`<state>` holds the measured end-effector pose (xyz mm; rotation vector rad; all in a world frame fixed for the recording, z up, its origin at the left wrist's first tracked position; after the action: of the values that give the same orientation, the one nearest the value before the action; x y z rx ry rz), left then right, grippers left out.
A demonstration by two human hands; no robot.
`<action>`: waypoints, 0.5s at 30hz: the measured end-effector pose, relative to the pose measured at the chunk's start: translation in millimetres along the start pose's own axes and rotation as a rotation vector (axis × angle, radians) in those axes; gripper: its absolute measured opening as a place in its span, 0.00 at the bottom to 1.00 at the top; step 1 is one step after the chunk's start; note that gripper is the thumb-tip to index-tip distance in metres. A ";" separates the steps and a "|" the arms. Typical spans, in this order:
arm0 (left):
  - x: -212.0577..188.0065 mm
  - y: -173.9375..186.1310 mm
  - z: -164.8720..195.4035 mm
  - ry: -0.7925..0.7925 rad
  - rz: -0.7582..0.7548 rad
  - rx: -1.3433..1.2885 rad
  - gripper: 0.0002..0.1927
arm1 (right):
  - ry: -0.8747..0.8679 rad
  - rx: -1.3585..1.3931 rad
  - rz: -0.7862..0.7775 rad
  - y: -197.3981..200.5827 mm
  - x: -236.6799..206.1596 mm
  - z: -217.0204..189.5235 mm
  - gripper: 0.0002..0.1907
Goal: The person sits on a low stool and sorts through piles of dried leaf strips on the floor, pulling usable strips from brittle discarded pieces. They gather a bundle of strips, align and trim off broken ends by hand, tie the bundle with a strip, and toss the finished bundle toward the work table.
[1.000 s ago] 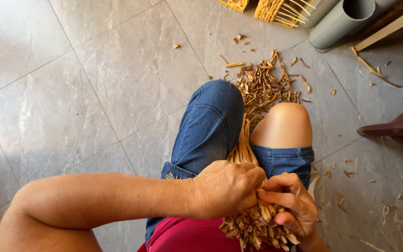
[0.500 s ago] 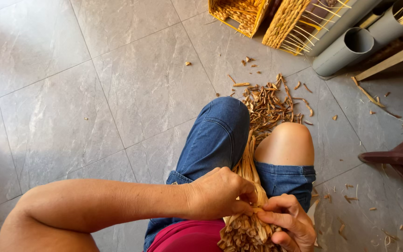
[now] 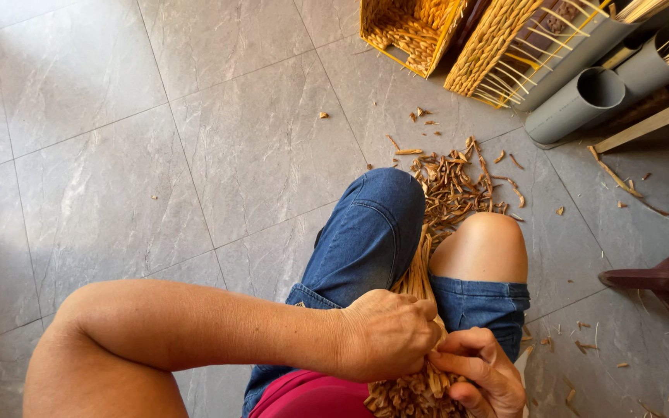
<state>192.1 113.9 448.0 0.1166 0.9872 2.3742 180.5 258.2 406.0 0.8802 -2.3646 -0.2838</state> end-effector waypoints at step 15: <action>10.2 -40.7 -58.1 0.185 -0.300 -0.865 0.15 | -0.005 0.088 0.010 -3.0 -15.0 5.7 0.21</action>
<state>186.0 106.1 377.1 -0.5407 -0.0238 2.3357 187.7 265.7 393.4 0.9094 -2.4006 -0.1790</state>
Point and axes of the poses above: each hand's wrist, its own x-axis towards the middle knuckle, its own y-axis out of the back of the hand, z = x × y, the point moved 8 cm from there along x, towards the middle knuckle, and after that the axes turned 10 degrees about -x, right-handed, at the moved point
